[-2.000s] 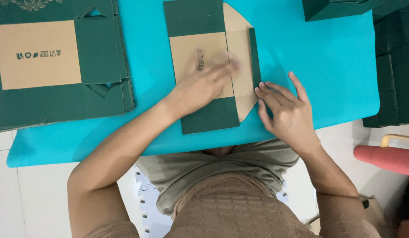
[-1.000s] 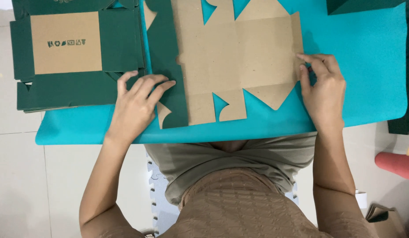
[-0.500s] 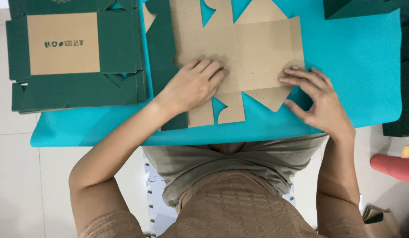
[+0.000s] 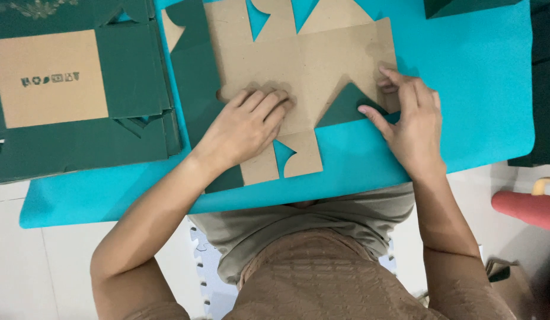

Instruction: The person assembles a flat-packed cardboard box by folding the side flaps and tucking the tabs into slots to form the base. They then place a decorative green lid on top to complete the box. The process is repeated with a second box.

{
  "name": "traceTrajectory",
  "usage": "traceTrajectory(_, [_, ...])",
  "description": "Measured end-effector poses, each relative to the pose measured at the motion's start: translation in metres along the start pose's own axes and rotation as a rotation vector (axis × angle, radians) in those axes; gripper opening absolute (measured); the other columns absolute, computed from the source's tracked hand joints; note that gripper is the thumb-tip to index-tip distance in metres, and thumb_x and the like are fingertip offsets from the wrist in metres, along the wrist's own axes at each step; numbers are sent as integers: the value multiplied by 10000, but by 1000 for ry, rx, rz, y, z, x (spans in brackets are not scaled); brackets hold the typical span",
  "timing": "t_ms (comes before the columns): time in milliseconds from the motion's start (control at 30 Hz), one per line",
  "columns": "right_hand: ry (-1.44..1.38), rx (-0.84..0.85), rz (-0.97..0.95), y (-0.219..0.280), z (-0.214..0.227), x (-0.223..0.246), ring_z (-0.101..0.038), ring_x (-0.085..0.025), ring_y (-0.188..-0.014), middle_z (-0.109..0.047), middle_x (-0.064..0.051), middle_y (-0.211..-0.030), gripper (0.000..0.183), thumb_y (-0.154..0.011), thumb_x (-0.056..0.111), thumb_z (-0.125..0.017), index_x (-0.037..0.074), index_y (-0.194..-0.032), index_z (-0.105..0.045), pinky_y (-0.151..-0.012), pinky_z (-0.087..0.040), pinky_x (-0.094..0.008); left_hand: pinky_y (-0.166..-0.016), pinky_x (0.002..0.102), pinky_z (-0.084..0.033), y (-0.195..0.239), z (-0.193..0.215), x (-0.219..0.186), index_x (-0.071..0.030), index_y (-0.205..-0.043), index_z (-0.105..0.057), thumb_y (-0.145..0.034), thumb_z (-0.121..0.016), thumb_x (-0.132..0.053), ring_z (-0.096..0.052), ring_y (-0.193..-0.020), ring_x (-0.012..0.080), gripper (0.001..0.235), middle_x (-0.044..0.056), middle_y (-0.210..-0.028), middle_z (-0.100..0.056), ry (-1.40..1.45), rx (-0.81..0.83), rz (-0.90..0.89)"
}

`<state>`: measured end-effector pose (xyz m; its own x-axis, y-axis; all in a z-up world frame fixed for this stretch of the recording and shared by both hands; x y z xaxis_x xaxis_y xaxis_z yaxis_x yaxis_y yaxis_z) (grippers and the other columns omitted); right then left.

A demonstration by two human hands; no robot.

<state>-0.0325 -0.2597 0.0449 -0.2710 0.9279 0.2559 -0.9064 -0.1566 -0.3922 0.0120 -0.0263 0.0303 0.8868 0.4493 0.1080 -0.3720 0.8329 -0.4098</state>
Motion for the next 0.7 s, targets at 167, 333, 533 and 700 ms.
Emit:
traceTrajectory(167, [129, -81, 11, 2, 1, 6, -608, -279, -1049, -535, -62, -1168, 507, -891, 215, -878, 26, -1290, -629, -918, -441, -395, -897, 343, -460, -3, 2, 0, -96, -1187, -629, -998, -551, -234, -578, -1002, 203, 247, 71, -1158, -558, 21, 36, 17])
traceTrajectory(333, [10, -48, 23, 11, -6, 17, -636, -230, -945, -617, -21, -1018, 173, -956, 46, -786, 104, -1114, -747, -851, -484, -346, -882, 336, -468, -3, 5, 0, -96, -1195, -631, -992, -570, -227, -584, -991, 198, 249, 68, -1169, -560, 16, 19, 24])
traceTrajectory(533, [6, 13, 6, 30, 2, 42, -634, -300, -1186, -688, -125, -1256, 263, -1041, 133, -623, 66, -1284, -701, -1095, -393, -441, -899, 343, -464, -2, 4, 0, -95, -1201, -631, -991, -569, -226, -583, -1014, 203, 256, 72, -1182, -561, 14, 14, 31])
traceTrajectory(700, [31, 82, -45, 41, -4, 50, -538, -345, -1341, -600, -175, -1448, 457, -1098, 297, -466, 23, -1442, -592, -1202, -28, -560, -911, 345, -466, -1, 3, 0, -95, -1213, -629, -984, -561, -210, -585, -1058, 209, 265, 78, -1199, -559, 16, 21, 38])
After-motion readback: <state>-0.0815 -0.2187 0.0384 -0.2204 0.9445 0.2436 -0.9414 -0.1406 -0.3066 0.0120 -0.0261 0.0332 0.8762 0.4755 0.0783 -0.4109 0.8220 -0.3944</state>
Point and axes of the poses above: each hand's wrist, its own y-axis away from the middle knuckle, its own z-axis out of the back of the hand, x = y × z, the point moved 7 cm from there along -y, towards the middle knuckle
